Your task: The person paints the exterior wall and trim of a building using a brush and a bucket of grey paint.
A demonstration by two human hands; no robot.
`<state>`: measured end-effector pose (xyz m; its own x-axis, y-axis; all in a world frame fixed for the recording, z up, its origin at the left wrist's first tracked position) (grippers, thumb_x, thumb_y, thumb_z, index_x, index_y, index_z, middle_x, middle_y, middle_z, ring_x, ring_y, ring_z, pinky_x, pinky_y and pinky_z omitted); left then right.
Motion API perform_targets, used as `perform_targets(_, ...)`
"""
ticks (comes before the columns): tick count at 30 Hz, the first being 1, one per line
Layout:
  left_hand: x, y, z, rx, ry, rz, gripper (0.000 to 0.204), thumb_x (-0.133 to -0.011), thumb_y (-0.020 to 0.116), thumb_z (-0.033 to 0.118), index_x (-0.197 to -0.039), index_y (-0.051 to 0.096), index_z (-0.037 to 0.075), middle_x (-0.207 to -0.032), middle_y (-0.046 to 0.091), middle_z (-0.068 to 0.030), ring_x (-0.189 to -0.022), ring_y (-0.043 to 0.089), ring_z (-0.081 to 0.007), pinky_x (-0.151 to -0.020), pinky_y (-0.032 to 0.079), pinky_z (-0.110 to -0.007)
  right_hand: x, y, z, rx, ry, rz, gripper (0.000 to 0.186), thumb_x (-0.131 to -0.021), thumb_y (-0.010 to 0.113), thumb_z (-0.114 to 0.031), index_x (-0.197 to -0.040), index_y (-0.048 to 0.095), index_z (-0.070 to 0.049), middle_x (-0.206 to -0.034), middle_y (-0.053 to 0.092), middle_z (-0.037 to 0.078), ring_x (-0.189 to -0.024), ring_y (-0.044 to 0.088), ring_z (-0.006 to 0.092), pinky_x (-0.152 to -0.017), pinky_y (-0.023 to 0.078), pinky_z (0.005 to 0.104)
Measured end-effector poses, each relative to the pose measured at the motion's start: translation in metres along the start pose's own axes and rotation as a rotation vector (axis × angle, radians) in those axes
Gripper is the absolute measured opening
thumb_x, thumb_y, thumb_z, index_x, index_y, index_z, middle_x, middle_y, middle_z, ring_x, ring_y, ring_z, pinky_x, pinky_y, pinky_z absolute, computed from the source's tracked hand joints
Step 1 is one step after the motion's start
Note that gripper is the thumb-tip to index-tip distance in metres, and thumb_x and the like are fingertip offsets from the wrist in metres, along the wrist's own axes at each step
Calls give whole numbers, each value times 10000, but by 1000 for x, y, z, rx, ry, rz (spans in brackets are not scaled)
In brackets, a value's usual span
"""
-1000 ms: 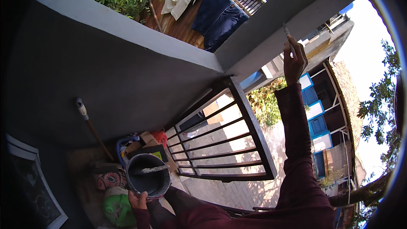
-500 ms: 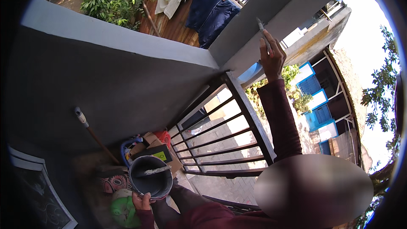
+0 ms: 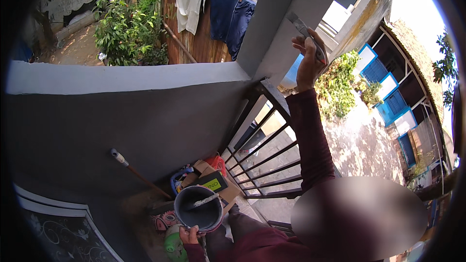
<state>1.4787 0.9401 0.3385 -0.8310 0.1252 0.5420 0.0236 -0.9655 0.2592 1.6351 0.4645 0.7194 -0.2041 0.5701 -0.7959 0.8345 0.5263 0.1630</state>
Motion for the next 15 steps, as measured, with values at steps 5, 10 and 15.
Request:
perform_targets(5, 11, 2, 5, 26, -56, 1, 256, -763, 632, 93, -939, 474, -3, -866, 603, -118, -629, 640, -214, -489, 610, -345, -3, -19, 22, -551, 257, 344, 311, -883, 539, -172, -1139, 566, 4, -870, 683, 146, -779, 692, 250, -696, 572, 363)
perform_targets(10, 17, -16, 5, 47, -58, 23, 228, -767, 615, 61, -956, 500, 4, -882, 613, -114, -653, 649, -222, -494, 622, -376, -4, 14, 28, -697, 243, 401, 306, -906, 560, -174, -1138, 561, 26, -901, 685, 167, -803, 704, 270, -689, 583, 350)
perform_targets(15, 17, -20, -6, 38, -69, 35, 239, -778, 592, 47, -1004, 523, 9, -886, 620, -121, -652, 655, -242, -495, 621, -407, 26, 13, 54, -529, 349, 373, 260, -925, 557, -137, -1096, 591, 56, -871, 688, 169, -774, 707, 243, -659, 575, 302)
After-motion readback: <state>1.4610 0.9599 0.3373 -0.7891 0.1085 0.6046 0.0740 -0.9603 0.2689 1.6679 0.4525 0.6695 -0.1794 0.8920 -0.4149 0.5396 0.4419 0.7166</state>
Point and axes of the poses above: each hand's wrist, its own x-axis away from the middle knuckle, its own y-axis out of the palm, z = x × y, the point moved 3 cm from there along -x, towards the middle knuckle
